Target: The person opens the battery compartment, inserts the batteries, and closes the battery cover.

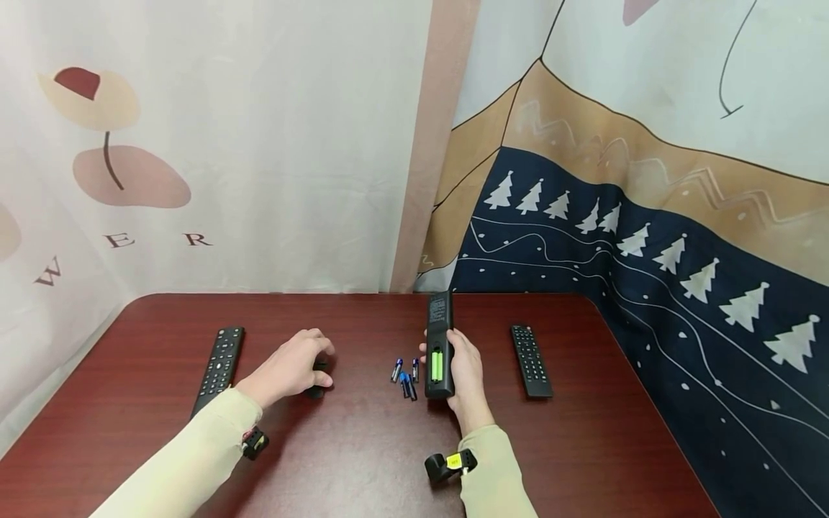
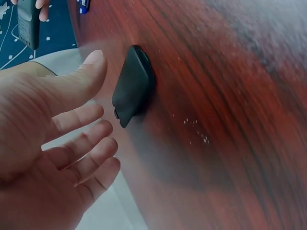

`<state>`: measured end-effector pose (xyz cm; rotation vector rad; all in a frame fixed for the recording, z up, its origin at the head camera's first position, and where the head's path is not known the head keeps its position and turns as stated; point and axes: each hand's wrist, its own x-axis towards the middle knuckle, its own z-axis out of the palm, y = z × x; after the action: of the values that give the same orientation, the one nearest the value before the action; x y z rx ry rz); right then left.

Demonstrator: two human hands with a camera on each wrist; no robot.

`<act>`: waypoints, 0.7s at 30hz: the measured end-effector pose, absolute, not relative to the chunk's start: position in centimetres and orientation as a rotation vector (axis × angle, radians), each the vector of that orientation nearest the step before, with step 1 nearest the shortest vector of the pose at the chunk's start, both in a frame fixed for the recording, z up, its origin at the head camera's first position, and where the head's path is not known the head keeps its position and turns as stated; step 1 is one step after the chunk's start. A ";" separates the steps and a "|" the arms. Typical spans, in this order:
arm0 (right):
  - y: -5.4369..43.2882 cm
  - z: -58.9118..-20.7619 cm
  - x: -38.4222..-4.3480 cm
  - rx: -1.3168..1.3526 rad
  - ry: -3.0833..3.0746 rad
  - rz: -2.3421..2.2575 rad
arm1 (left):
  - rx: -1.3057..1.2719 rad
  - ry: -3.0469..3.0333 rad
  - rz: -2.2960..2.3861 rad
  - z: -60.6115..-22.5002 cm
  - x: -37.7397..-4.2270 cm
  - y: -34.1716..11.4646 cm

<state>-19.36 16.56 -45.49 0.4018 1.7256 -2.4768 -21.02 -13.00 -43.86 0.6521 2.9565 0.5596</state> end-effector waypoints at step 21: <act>16.6 -45.5 -19.3 0.407 1.707 -2.478 | 0.605 2.924 0.545 -44.3 -20.9 -13.7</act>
<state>-19.27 16.63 -45.52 0.4067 1.7065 -2.4784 -20.88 -13.66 -44.34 0.6054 2.9244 0.5446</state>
